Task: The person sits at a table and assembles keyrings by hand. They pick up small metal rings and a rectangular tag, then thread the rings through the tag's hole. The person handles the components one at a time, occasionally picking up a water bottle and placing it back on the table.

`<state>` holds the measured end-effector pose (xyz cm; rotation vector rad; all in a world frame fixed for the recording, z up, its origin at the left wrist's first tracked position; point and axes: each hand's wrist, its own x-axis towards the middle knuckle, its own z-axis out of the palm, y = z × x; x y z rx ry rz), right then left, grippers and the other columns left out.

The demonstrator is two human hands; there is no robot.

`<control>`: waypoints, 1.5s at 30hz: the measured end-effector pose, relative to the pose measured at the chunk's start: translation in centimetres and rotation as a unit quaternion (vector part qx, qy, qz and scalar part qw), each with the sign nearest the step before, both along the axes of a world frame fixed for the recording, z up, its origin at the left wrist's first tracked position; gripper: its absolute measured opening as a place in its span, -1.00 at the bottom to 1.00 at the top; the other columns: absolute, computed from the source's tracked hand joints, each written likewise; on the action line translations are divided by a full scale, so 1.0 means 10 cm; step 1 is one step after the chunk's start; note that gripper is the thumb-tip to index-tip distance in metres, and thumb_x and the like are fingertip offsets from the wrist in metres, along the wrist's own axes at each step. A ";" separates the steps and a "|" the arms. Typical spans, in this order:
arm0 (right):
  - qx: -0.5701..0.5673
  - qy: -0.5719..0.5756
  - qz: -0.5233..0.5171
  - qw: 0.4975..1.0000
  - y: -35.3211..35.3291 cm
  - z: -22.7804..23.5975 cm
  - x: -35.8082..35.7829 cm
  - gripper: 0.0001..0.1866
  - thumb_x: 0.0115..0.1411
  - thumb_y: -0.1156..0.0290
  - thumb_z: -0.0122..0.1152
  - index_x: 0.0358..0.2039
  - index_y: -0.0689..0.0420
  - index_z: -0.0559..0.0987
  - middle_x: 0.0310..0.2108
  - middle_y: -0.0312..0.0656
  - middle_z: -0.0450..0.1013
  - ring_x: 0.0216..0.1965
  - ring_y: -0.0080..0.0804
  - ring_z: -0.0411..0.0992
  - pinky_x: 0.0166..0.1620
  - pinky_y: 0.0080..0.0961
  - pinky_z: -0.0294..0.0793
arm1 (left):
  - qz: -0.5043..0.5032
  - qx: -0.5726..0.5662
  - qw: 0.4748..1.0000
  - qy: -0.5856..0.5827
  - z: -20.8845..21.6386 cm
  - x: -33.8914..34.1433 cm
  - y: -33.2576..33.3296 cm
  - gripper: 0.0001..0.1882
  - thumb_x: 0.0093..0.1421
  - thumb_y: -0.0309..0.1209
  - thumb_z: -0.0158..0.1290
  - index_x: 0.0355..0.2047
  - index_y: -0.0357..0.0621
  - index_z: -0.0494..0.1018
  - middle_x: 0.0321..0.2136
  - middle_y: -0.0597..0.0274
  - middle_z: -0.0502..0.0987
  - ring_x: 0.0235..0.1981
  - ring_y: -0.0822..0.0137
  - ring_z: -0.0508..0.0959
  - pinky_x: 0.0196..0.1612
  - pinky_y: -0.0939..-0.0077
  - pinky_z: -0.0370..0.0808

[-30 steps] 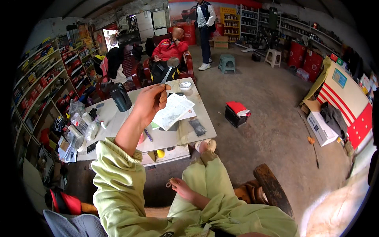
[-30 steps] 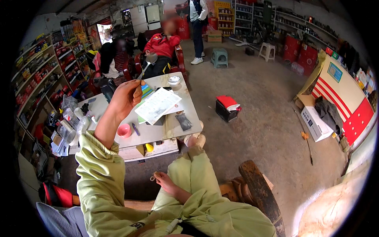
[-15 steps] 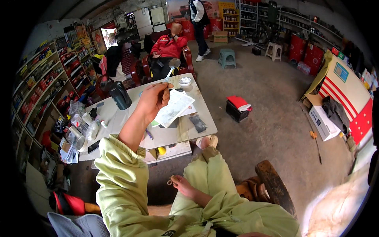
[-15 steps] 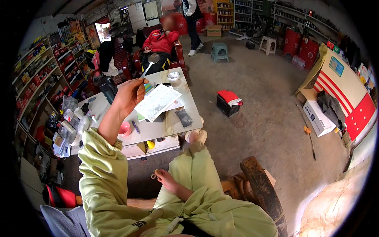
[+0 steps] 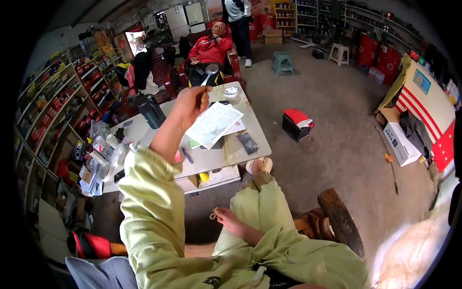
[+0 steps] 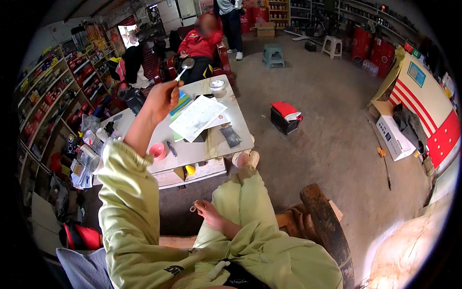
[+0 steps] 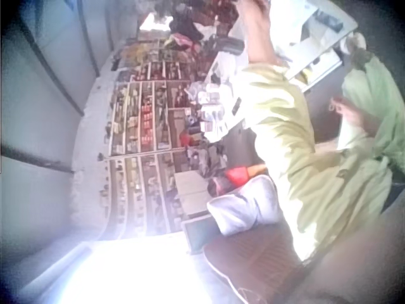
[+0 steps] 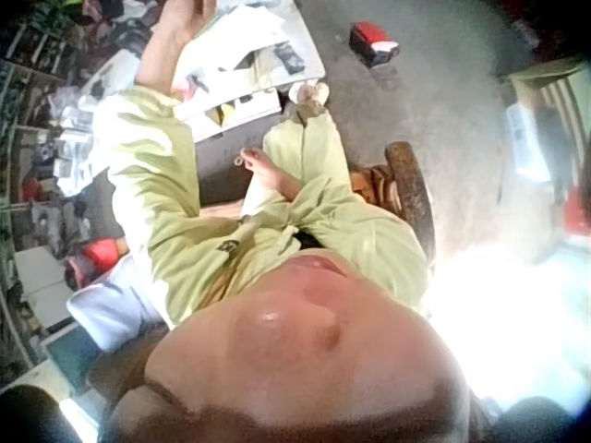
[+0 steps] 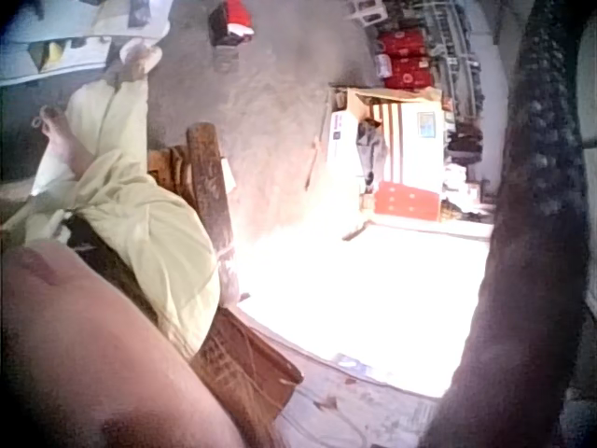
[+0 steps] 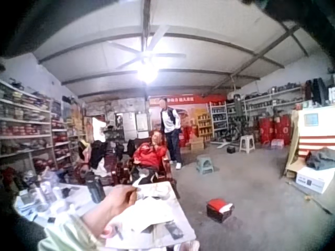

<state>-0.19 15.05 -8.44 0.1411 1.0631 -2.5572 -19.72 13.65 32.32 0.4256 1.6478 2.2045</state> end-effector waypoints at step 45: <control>-0.093 0.006 0.022 0.995 0.09 -0.06 0.03 -0.89 0.19 0.29 0.10 -0.40 -0.02 0.39 -0.44 -0.50 0.30 -0.41 -0.76 0.26 -0.34 -0.75 0.27 | 0.052 -0.165 0.974 0.147 0.34 -0.71 1.47 -0.79 0.20 -0.37 -0.13 -0.46 -0.21 0.43 -0.67 0.35 0.39 -0.68 0.49 0.34 -0.61 0.64 0.27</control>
